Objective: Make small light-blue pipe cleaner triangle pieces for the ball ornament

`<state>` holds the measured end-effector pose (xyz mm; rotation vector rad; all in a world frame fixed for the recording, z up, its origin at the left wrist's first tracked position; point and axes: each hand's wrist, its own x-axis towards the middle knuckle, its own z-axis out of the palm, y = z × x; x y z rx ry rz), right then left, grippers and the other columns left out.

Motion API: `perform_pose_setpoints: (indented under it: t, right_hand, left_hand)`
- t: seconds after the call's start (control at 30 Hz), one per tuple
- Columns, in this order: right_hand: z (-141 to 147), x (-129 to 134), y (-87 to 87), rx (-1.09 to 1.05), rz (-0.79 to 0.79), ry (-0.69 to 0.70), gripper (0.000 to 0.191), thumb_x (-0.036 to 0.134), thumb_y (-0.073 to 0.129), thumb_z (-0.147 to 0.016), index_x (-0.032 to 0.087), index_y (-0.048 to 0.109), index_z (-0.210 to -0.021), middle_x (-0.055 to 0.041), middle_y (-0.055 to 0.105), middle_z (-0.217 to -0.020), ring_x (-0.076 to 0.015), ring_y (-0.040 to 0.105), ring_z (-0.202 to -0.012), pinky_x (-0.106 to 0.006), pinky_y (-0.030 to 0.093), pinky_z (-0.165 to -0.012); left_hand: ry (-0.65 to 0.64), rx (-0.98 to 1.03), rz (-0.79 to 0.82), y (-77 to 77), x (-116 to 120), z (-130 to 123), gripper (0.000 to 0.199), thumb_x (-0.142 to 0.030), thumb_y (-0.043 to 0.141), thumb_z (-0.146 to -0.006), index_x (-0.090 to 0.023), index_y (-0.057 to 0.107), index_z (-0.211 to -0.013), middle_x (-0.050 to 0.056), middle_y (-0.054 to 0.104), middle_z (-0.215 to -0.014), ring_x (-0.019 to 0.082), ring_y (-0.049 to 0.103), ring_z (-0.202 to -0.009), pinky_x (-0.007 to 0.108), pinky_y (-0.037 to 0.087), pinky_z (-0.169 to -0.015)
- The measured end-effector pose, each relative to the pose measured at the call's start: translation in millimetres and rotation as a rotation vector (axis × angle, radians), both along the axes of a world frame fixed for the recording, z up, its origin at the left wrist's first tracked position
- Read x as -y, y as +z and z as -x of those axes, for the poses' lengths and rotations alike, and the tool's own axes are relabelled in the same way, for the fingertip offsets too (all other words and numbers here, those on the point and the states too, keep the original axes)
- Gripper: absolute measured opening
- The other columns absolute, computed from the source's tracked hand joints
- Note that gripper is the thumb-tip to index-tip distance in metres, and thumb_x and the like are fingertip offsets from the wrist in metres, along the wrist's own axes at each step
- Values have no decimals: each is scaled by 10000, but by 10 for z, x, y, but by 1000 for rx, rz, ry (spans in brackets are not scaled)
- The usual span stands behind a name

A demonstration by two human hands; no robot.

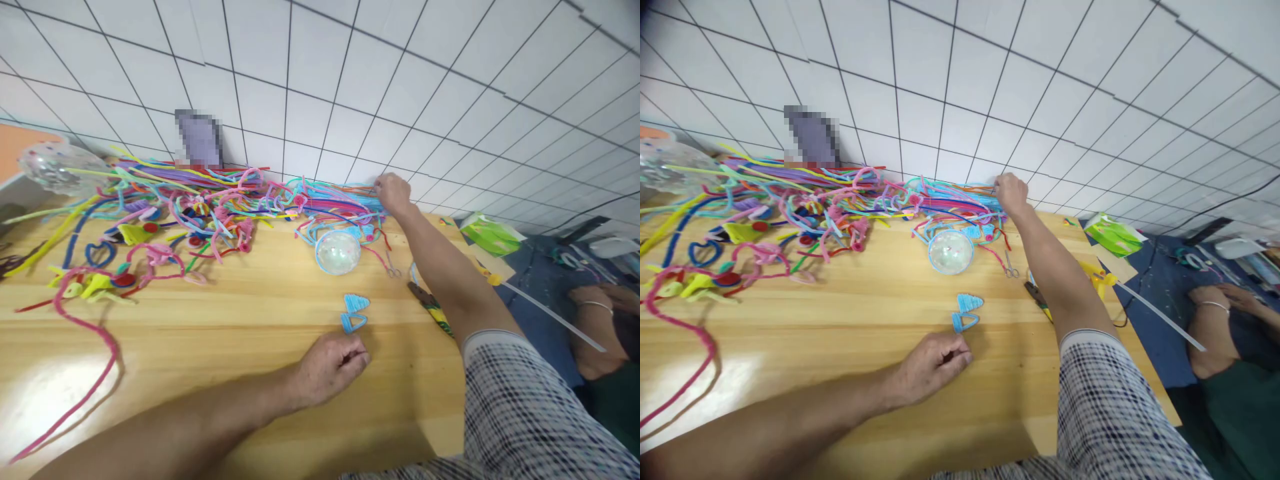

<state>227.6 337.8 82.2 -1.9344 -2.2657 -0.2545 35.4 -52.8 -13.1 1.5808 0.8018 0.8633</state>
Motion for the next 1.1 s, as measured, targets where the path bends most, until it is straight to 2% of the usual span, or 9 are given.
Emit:
perform_pose_setpoints:
  t: [0.13, 0.27, 0.43, 0.53, 0.67, 0.73, 0.9, 1.1]
  right_hand:
    - [-295, -76, 165, -135, -111, -21, 347, 267, 621, -1007, 197, 873, -1235, -221, 817, -1381, -438, 730, -1285, -578, 580, -1088]
    - [-620, -96, 248, -269, -179, 0, 295, 298, 666, -963, 202, 877, -1145, -170, 862, -1221, -385, 744, -1176, -536, 582, -1069]
    - [-871, 50, 250, -253, -207, -198, 322, 257, 677, -966, 196, 838, -1238, -181, 863, -1231, -397, 751, -1202, -567, 567, -1105]
    - [-863, 179, 187, -262, -209, -189, 343, 228, 678, -970, 205, 799, -1290, -164, 873, -1194, -385, 765, -1208, -534, 568, -1105]
    - [-727, 295, 50, -230, -59, -19, 224, 237, 667, -985, 214, 843, -1121, -145, 892, -1202, -349, 799, -1163, -448, 587, -1028]
    - [-662, 311, -16, -191, 2, 28, 234, 244, 663, -983, 214, 861, -1103, -135, 899, -1202, -341, 806, -1149, -431, 590, -999]
    - [-573, 280, -146, -138, 51, 84, 325, 223, 700, -937, 208, 862, -1219, -133, 893, -1250, -320, 795, -1134, -409, 586, -997]
    - [-493, 288, -232, -122, 57, 111, 440, 209, 702, -921, 236, 838, -1339, -136, 876, -1343, -347, 773, -1173, -433, 577, -1012]
  left_hand:
    - [-10, 7, -15, 14, -6, 7, 288, -291, 584, -1071, -217, 554, -795, -22, 561, -725, 136, 494, -673, 257, 378, -674]
    - [-16, -15, -23, 24, -5, 12, 283, -310, 573, -1079, -219, 567, -812, -23, 563, -731, 138, 501, -676, 258, 386, -685]
    - [-21, -14, -56, 28, 0, 15, 291, -318, 565, -1077, -214, 559, -805, -26, 564, -725, 130, 488, -676, 253, 382, -692]
    - [-13, -20, -61, 31, 3, 15, 280, -294, 562, -1073, -210, 568, -806, -22, 589, -734, 127, 495, -679, 250, 384, -691]
    - [-10, -37, -71, 23, 5, 15, 283, -304, 569, -1085, -208, 594, -819, -10, 624, -744, 133, 523, -689, 253, 399, -695]
    - [-12, -40, -68, 19, 5, 14, 290, -310, 572, -1088, -209, 599, -818, -6, 634, -743, 137, 531, -688, 256, 408, -694]
    - [-21, -43, -50, 35, 8, 21, 280, -297, 568, -1088, -210, 611, -825, 1, 662, -755, 139, 548, -693, 259, 418, -695]
    - [-27, -35, -38, 59, 11, 30, 295, -314, 578, -1088, -216, 593, -810, 1, 646, -738, 144, 540, -684, 264, 419, -696]
